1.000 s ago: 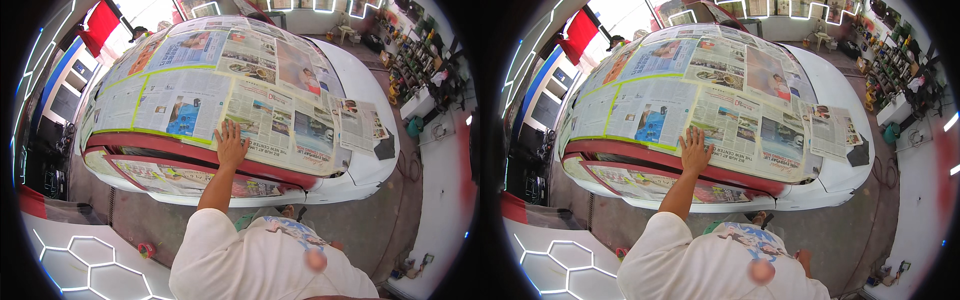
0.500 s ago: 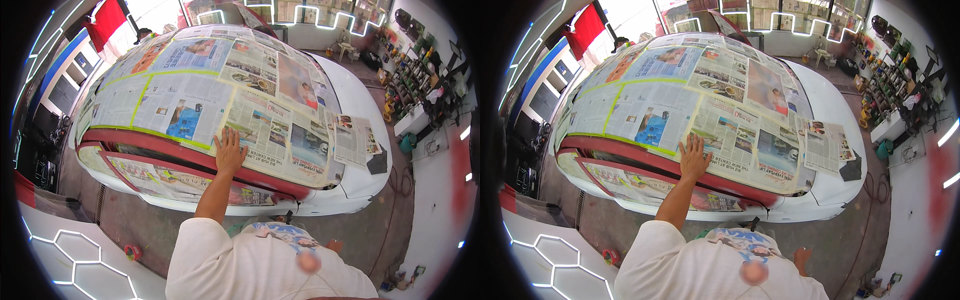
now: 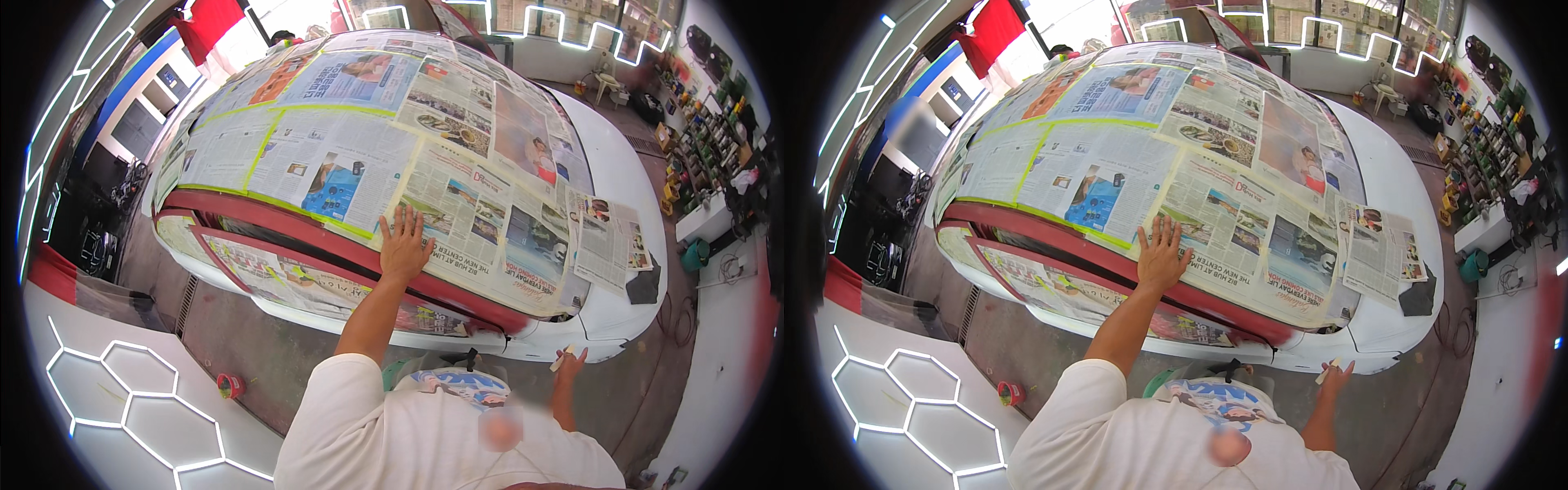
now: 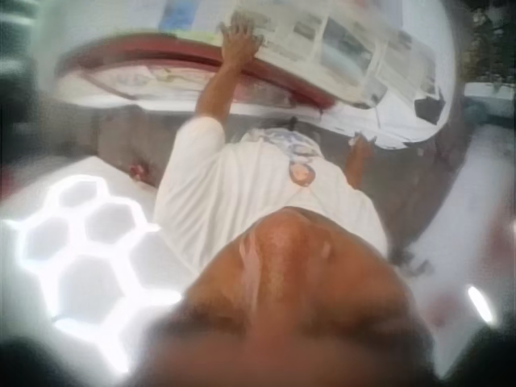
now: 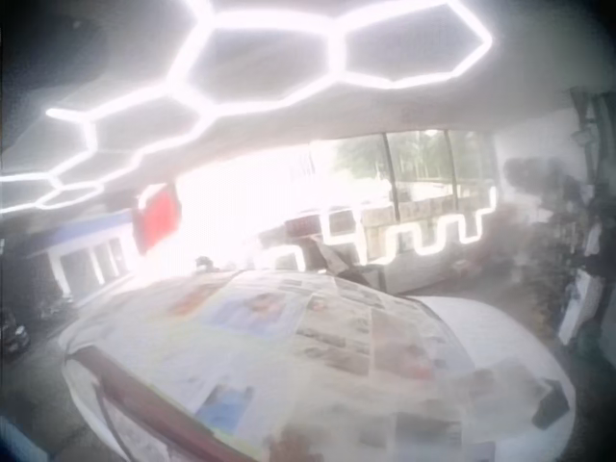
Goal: The person tapes sheets of newspaper onto the hood of a white car using clear adhesive tape. They smooth the paper down with their hands and apply tape to secure the edges and overlaps.
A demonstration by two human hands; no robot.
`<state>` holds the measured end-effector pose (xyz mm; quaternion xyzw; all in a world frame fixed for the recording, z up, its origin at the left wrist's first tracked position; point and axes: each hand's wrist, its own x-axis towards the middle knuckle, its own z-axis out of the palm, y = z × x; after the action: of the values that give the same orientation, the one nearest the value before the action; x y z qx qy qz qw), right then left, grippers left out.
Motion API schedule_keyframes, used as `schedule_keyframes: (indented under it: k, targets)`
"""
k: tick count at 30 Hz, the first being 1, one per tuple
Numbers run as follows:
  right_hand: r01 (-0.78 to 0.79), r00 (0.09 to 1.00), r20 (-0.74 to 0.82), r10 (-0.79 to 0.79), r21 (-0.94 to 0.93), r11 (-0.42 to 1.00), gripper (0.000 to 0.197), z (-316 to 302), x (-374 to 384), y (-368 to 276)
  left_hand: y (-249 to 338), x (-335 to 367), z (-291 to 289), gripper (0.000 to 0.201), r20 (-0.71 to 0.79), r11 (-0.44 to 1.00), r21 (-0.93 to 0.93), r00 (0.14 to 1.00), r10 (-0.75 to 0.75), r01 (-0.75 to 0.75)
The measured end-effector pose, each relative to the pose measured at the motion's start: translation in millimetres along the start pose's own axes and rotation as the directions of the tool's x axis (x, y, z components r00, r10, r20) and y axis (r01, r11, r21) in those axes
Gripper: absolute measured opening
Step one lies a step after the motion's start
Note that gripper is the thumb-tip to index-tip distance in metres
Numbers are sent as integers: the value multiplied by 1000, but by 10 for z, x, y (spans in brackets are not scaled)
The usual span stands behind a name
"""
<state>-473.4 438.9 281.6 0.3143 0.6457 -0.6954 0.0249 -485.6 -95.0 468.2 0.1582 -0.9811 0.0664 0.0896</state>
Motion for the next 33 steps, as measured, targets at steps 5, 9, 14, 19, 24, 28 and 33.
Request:
schedule_keyframes:
  k: [5,9,14,19,24,28,33]
  targets:
    - [128,986,98,-134,61,990,79,321,36,-335,19,22,-6,72,-43,1000,-31,999,3,-5]
    - [89,990,94,-101,124,988,76,563,-292,-703,-24,-15,19,71,-36,1000,-23,999,4,-5]
    - [59,995,73,-72,160,985,70,535,-410,-715,-6,9,-4,70,-8,999,-53,1000,3,-3]
    - [46,997,56,-52,113,993,63,276,-495,-451,-236,-70,-5,59,-258,971,-238,961,-96,33]
    - [79,993,-90,-72,76,994,60,-3,-798,-400,-1026,-391,-392,50,-407,854,-237,751,-520,463]
    - [58,992,-114,-46,101,993,58,-198,-757,-159,-1467,-635,-327,39,-340,828,-301,757,-557,474]
    - [74,995,-78,-66,106,992,62,-226,-824,-98,-1450,-443,-325,35,-227,765,-372,748,-624,525]
